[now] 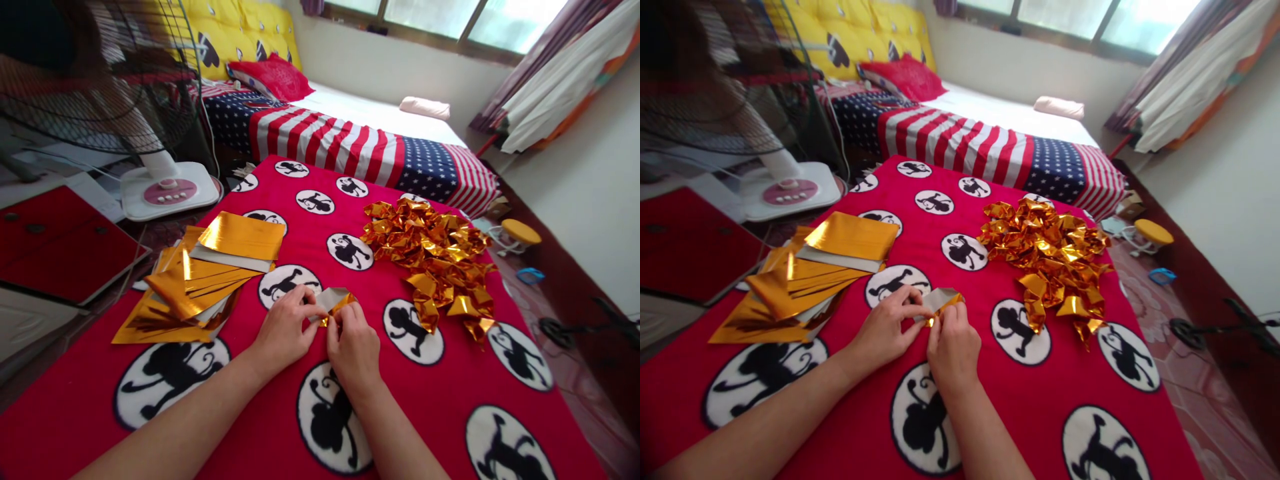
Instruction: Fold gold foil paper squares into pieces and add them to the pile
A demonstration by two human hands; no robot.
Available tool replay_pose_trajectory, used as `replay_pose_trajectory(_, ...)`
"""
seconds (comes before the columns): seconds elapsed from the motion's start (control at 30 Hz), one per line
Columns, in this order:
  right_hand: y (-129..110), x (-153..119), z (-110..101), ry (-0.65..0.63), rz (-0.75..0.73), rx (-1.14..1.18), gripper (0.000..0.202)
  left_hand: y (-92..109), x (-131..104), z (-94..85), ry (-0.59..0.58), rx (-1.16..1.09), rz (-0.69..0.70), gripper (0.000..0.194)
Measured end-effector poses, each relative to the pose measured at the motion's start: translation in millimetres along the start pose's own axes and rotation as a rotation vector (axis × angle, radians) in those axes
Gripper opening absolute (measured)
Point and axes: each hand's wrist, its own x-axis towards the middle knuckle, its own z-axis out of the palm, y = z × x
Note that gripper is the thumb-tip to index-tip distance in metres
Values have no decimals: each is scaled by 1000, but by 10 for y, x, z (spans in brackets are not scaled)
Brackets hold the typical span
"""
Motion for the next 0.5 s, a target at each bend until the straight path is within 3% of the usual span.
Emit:
replay_pose_trajectory(0.2,71,-7,-28,14,16,159,2,-16,6,-16,-34,44,5,25)
replay_pose_trajectory(0.5,132,-94,-51,-44,-77,70,20,-25,41,-41,-71,46,-36,29)
